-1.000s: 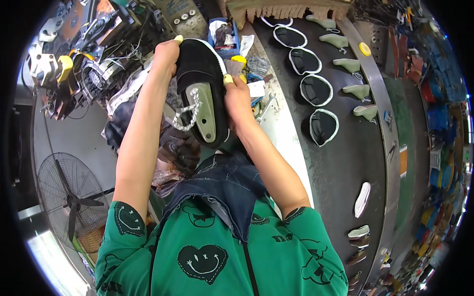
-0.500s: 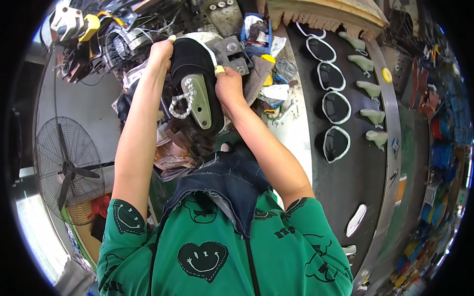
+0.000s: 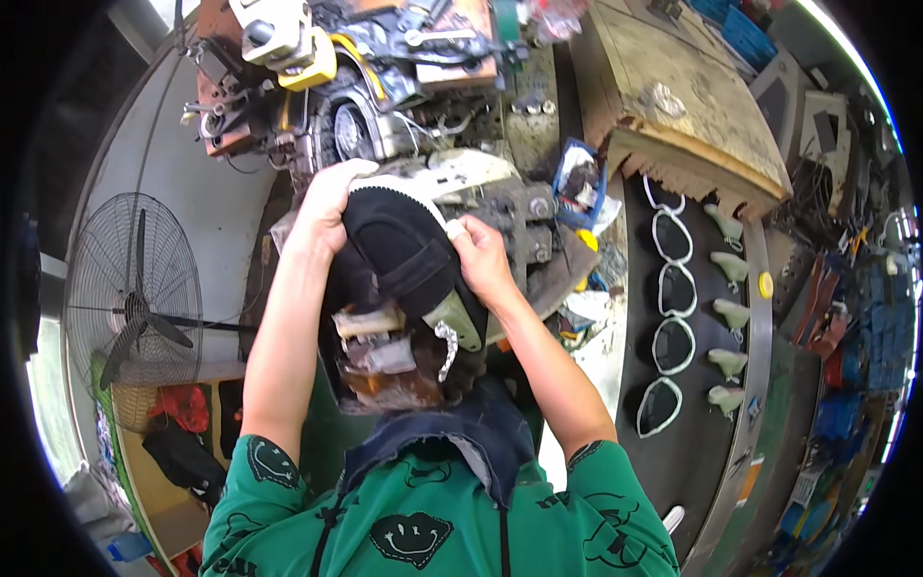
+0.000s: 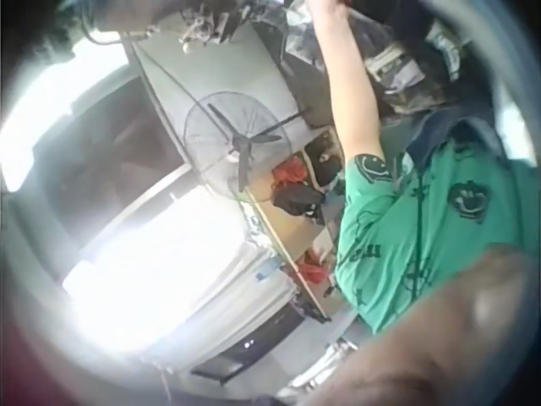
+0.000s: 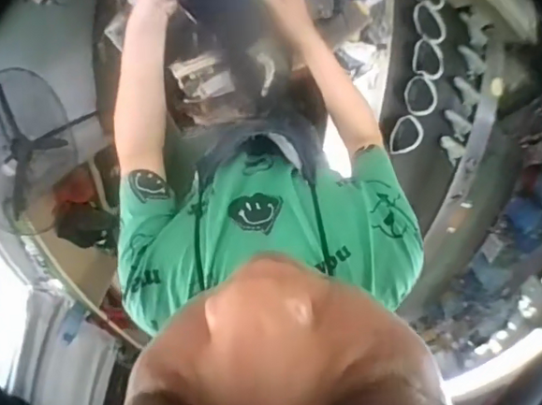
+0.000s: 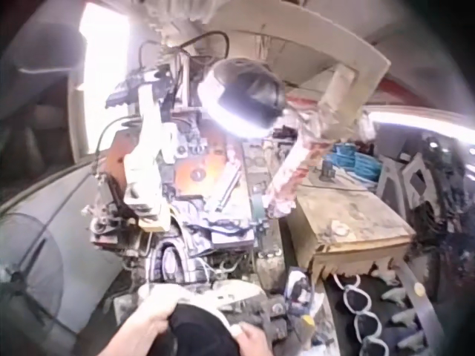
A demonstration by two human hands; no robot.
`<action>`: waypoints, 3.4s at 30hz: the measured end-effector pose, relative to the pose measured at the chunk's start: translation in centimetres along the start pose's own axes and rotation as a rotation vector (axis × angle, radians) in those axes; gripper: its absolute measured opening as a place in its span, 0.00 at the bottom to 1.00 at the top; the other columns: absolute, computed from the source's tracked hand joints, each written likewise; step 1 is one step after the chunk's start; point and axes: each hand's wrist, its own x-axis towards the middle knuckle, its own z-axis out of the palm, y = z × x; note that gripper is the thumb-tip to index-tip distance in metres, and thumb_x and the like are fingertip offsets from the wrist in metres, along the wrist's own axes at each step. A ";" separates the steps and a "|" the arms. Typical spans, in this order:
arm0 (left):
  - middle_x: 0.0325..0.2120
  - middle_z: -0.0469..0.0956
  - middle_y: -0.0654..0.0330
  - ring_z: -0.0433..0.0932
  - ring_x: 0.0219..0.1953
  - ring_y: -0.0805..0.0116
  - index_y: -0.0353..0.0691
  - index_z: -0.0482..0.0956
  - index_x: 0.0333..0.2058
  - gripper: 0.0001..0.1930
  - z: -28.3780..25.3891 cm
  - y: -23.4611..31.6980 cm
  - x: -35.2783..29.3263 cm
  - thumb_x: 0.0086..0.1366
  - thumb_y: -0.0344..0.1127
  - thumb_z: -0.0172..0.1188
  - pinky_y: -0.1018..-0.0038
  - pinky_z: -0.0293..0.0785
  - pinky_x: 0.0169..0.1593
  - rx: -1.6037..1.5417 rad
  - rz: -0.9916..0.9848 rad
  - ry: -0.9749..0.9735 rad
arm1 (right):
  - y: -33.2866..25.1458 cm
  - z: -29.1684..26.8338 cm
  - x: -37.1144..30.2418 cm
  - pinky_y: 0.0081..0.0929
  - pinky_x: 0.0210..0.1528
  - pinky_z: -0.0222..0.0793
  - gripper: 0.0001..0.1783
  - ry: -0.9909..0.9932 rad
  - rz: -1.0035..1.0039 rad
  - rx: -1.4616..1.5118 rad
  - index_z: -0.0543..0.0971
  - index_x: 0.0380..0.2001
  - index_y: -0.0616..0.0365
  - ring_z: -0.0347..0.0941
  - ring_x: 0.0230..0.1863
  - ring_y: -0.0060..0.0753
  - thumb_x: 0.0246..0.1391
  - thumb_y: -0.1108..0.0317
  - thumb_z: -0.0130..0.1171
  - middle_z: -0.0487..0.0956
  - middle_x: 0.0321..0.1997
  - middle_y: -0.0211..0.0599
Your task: The person repeatedly takes shoe lasts, uppers, and insoles from a conveyor belt, fits each upper and insole onto a shoe last by hand, presses them using a shoe lasting machine, and places the assembled shoes back onto the conveyor belt.
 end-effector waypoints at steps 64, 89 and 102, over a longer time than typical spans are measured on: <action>0.28 0.77 0.57 0.76 0.29 0.70 0.33 0.72 0.32 0.12 -22.8 -11.6 -9.8 0.69 0.37 0.48 0.75 0.74 0.34 0.113 0.081 0.814 | 9.4 -1.9 4.4 0.18 0.20 0.64 0.10 0.570 0.170 0.075 0.73 0.30 0.62 0.69 0.20 0.19 0.62 0.68 0.46 0.77 0.26 0.34; 0.24 0.79 0.56 0.77 0.27 0.71 0.29 0.74 0.31 0.12 33.2 -43.3 -20.4 0.68 0.34 0.49 0.76 0.74 0.33 0.823 -0.346 -1.291 | 11.2 -28.3 -49.6 0.42 0.35 0.70 0.11 1.749 0.609 -0.284 0.77 0.35 0.65 0.76 0.32 0.55 0.52 0.68 0.56 0.79 0.30 0.55; 0.38 0.80 0.45 0.79 0.44 0.50 0.31 0.77 0.42 0.23 63.7 -79.2 -33.3 0.51 0.42 0.66 0.63 0.73 0.48 1.083 0.383 -1.501 | 17.2 -34.8 -52.8 0.39 0.46 0.61 0.07 1.305 0.863 -0.721 0.79 0.28 0.56 0.69 0.40 0.45 0.48 0.65 0.58 0.76 0.32 0.42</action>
